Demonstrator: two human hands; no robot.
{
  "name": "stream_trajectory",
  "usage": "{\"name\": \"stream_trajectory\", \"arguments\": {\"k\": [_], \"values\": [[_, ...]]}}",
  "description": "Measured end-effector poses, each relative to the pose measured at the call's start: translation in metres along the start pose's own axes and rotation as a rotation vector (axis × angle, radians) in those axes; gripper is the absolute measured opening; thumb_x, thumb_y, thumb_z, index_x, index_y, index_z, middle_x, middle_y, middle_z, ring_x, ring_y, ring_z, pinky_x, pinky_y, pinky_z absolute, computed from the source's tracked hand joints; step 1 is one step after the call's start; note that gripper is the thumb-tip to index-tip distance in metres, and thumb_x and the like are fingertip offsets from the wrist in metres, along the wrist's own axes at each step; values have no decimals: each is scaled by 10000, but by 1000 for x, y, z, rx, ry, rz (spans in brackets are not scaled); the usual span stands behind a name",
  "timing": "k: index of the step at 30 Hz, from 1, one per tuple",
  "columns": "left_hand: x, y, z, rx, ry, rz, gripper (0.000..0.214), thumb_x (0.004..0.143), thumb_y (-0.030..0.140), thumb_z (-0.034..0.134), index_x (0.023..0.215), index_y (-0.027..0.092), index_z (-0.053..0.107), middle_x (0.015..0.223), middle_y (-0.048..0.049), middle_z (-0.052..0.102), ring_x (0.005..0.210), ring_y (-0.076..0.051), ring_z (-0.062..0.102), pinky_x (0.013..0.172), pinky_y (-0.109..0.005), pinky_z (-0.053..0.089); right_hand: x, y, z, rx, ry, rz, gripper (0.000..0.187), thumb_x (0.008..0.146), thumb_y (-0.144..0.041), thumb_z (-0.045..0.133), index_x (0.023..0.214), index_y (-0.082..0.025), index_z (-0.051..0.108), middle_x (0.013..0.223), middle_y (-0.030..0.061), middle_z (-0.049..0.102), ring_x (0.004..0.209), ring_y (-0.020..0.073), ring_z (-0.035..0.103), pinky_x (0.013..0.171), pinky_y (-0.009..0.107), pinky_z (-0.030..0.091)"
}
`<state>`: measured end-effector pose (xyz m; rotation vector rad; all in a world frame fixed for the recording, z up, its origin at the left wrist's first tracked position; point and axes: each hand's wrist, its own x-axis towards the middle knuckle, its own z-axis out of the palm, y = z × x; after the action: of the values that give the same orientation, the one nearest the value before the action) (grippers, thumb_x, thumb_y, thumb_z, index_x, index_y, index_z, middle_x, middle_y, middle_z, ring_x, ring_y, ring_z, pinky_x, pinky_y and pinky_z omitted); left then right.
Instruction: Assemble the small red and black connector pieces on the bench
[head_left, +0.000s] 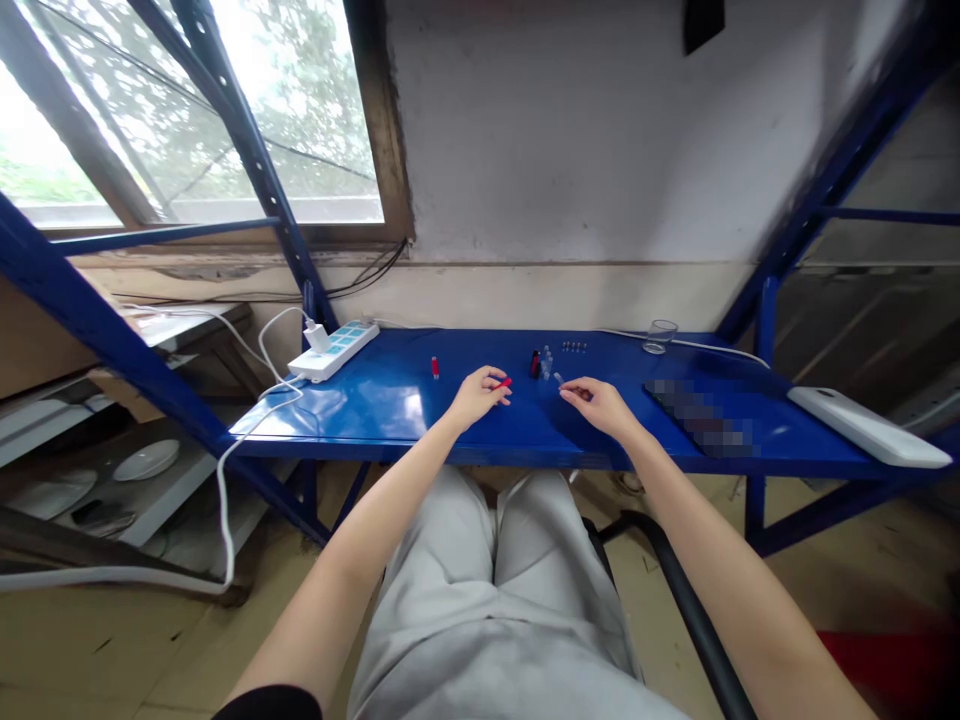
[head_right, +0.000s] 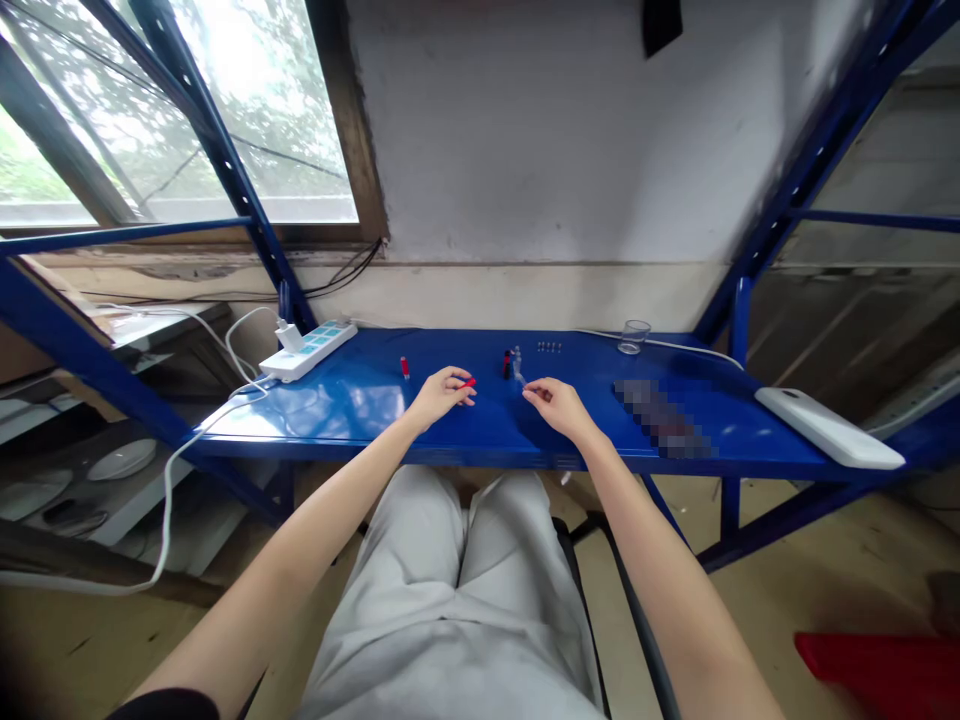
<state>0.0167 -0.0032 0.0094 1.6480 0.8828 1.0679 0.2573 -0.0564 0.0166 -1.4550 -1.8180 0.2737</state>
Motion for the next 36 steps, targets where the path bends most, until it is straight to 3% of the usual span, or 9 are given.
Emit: {"name": "stream_trajectory", "arguments": {"k": [2,5,11,16,25,30,36], "values": [[2,-1,3,34,-33,40,305,770,187,582,1073,168,549,816,-59,679,714,-131,640,703,-267,471,3,2,0,-5,-2,44,299,773,-412,536,864,-162,674,758,53,664,641,150,560,637,280,446],[4,-2,8,96,-20,65,260,786,166,544,1044,162,578,841,-67,687,797,-134,622,774,-272,447,9,6,0,-28,2,95,251,766,-355,547,862,-160,674,783,59,682,661,156,587,656,280,455],[14,-3,22,-30,96,-35,175,764,135,567,928,164,516,833,-66,687,719,-117,608,719,-263,447,25,11,6,-78,-22,197,177,766,-276,556,834,-160,672,744,55,690,711,164,625,682,262,456],[41,-7,42,-77,208,-70,147,651,91,658,771,129,581,835,-74,658,681,-112,594,672,-252,460,37,11,16,-136,-18,269,170,761,-294,583,798,-162,683,741,59,692,731,168,635,664,239,441],[79,-29,68,210,243,2,154,628,114,672,774,144,635,705,-11,616,610,-87,549,648,-230,459,44,7,37,-309,-7,336,239,773,-403,572,843,-215,702,849,72,697,828,211,632,641,255,422],[76,-31,71,436,226,-43,238,635,149,681,869,169,641,752,-20,650,683,-123,580,676,-246,451,42,7,41,-334,-24,349,247,773,-416,563,850,-226,701,852,68,697,844,226,629,634,263,422],[65,-22,74,656,224,-93,150,664,239,674,804,187,663,862,-55,682,842,-181,607,763,-282,439,43,8,41,-354,-25,366,244,773,-416,561,852,-243,713,895,63,697,860,222,627,652,260,434]]}}
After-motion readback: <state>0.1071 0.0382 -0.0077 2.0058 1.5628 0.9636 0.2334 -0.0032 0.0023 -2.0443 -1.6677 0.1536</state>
